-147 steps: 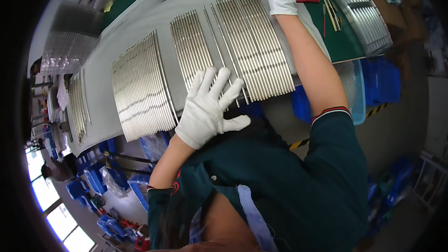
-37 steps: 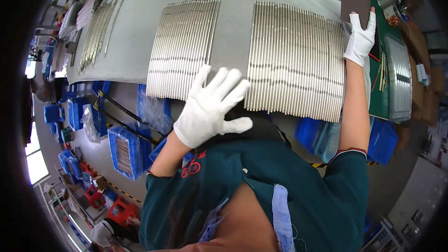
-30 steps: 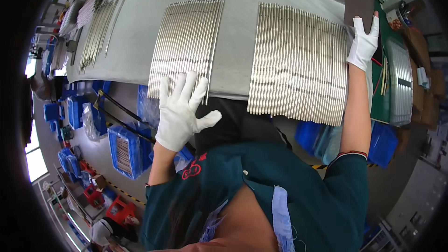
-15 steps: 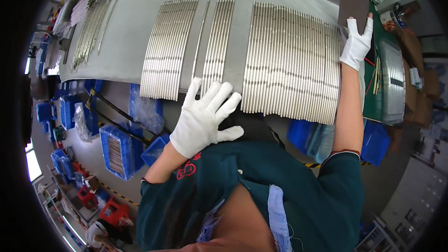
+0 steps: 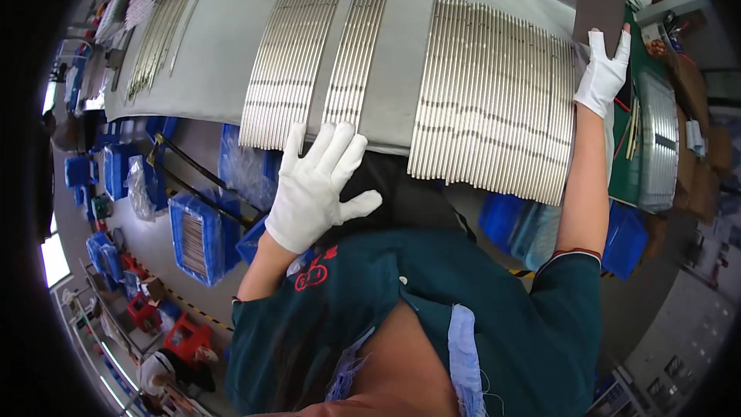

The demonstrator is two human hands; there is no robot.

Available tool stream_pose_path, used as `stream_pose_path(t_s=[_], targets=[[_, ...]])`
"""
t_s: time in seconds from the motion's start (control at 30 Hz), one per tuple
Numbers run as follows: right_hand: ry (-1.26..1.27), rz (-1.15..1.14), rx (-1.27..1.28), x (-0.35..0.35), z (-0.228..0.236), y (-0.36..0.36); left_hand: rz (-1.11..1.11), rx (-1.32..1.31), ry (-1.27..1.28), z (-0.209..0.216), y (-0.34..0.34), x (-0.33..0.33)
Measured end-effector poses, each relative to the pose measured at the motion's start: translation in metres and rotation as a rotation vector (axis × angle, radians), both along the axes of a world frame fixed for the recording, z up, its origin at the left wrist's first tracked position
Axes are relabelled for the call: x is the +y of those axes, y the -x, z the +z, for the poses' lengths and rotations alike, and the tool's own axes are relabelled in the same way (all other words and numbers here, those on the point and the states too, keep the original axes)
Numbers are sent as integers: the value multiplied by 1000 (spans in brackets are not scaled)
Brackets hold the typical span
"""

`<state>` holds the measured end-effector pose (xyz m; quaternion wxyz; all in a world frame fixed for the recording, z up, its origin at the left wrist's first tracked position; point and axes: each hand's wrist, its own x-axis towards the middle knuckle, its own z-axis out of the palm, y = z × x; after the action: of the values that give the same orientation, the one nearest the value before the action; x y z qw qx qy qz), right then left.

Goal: The recorder is arranging small metal rods into neat, aligned groups on a workbench using their hands and an alignment block.

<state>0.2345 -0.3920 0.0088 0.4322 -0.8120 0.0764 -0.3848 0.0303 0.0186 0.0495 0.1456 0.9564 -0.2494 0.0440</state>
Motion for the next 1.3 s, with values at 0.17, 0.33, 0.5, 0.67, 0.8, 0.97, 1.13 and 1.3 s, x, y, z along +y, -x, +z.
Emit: stream_pose_path(t_s=[0.17, 0.33, 0.5, 0.67, 0.8, 0.97, 1.13, 1.3], targets=[[-61, 32, -3, 1, -3, -3, -76, -30, 64, 4, -13, 0], [-31, 12, 10, 1, 0, -1, 11, -54, -91, 6, -38, 24], [-34, 19, 4, 2, 5, 0, -61, -5, -94, 3, -35, 10], [-58, 31, -6, 6, 1, -3, -71, -38, 12, -6, -31, -6], [-26, -1, 23, 0, 6, 0, -154, -22, 92, -15, -28, -26], [-66, 29, -24, -1, 3, -2, -266, 5, 229, -13, -17, -36], [-49, 11, 5, -2, 2, 0, 43, -122, 17, 1, -16, 18], [8, -9, 4, -9, -1, -3, 278, -140, -145, -12, -5, 62]])
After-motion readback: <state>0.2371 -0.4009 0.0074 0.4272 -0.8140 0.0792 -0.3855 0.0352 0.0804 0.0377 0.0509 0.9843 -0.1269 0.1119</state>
